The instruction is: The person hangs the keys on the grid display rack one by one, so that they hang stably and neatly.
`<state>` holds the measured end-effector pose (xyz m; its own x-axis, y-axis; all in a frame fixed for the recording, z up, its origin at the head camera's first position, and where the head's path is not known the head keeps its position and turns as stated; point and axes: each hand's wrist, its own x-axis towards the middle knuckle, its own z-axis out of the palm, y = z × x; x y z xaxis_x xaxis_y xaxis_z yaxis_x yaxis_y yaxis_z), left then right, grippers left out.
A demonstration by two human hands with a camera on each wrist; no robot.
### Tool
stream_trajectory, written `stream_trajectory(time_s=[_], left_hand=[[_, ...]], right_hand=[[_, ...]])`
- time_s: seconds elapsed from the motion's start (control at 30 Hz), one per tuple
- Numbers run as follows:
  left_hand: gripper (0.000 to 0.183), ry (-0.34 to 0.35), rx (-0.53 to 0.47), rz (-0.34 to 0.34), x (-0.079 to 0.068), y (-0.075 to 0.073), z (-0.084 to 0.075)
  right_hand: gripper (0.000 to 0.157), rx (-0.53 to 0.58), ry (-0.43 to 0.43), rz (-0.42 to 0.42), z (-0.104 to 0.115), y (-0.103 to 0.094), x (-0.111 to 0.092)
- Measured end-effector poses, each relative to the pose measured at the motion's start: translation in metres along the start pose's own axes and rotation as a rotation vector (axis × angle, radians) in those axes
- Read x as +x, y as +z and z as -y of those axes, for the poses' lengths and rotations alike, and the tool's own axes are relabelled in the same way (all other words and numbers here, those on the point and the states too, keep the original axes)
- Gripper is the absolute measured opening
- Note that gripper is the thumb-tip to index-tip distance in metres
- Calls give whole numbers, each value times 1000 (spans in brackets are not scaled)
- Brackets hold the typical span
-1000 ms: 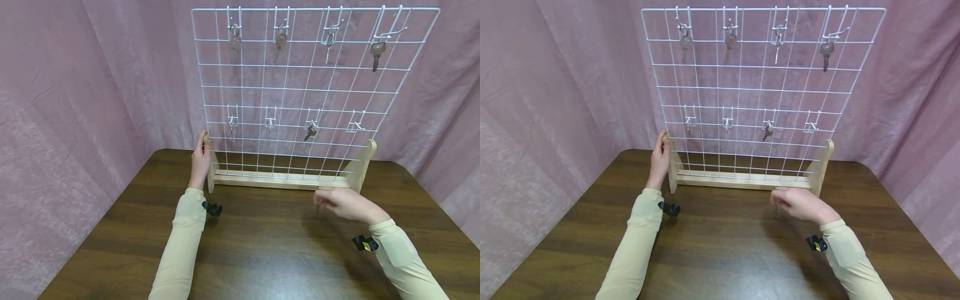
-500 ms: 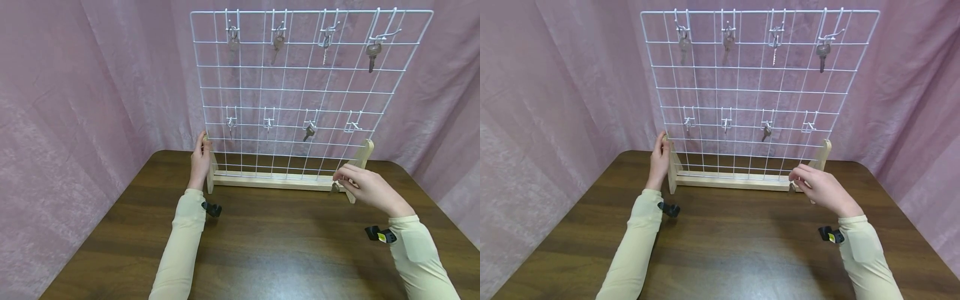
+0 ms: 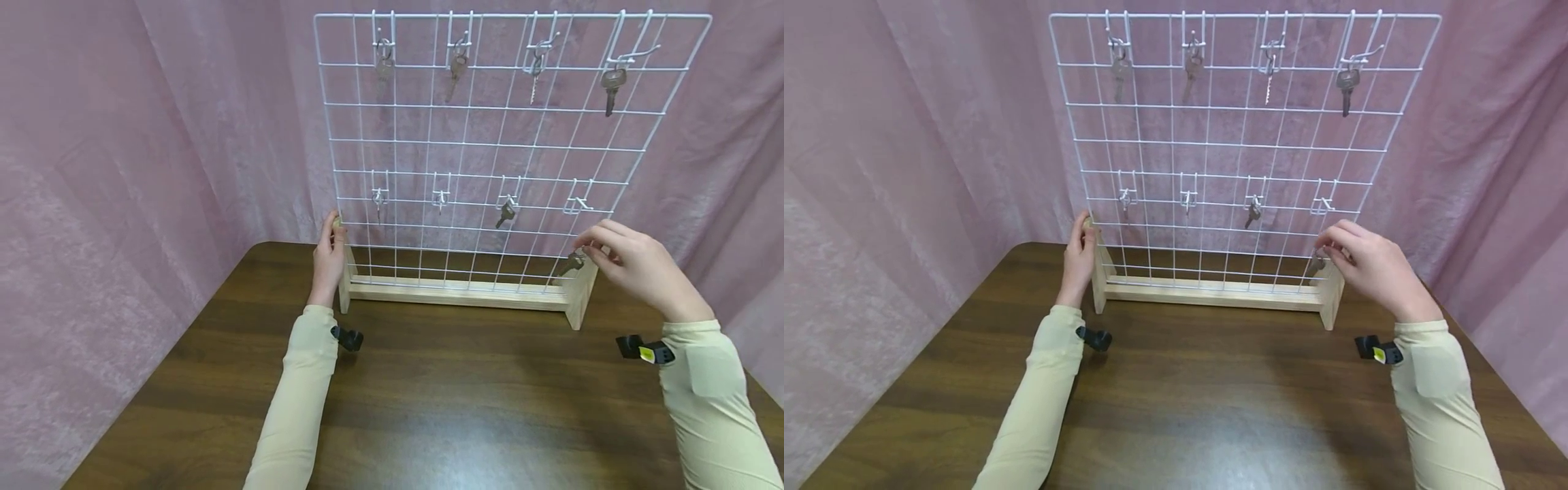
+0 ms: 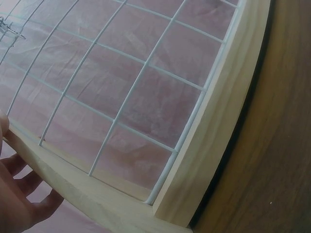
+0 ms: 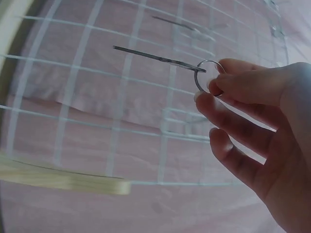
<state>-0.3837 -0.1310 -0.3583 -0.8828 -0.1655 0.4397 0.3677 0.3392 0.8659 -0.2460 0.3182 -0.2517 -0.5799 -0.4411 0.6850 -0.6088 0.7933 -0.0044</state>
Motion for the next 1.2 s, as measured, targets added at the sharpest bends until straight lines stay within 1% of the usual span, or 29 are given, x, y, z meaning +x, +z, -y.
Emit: stream_trajectory(time_s=[0.17,0.33,0.47,0.6,0.77,0.97,1.2], left_hand=[[48,-11,1,5,-2,1,1],[47,-11,-8,0,-2,0,2],[47,-13,-3,5,-2,-2,3],[50,-20,3,19,-2,-3,3],[51,-24,-7,15,-2,-1,1],[49,-20,-11,2,-2,0,1],[49,-4,-16,-6,-1,0,0]], right_hand=[[28,-17,46,-53,-5,-18,15],[24,-13,56,-74,-13,-25,29],[23,-11,44,-67,-19,-22,36],[22,-8,44,-53,-23,-17,38],[20,-5,65,-45,-28,-12,38],[20,2,117,-26,-33,-9,37],[19,10,127,-32,-37,-4,37]])
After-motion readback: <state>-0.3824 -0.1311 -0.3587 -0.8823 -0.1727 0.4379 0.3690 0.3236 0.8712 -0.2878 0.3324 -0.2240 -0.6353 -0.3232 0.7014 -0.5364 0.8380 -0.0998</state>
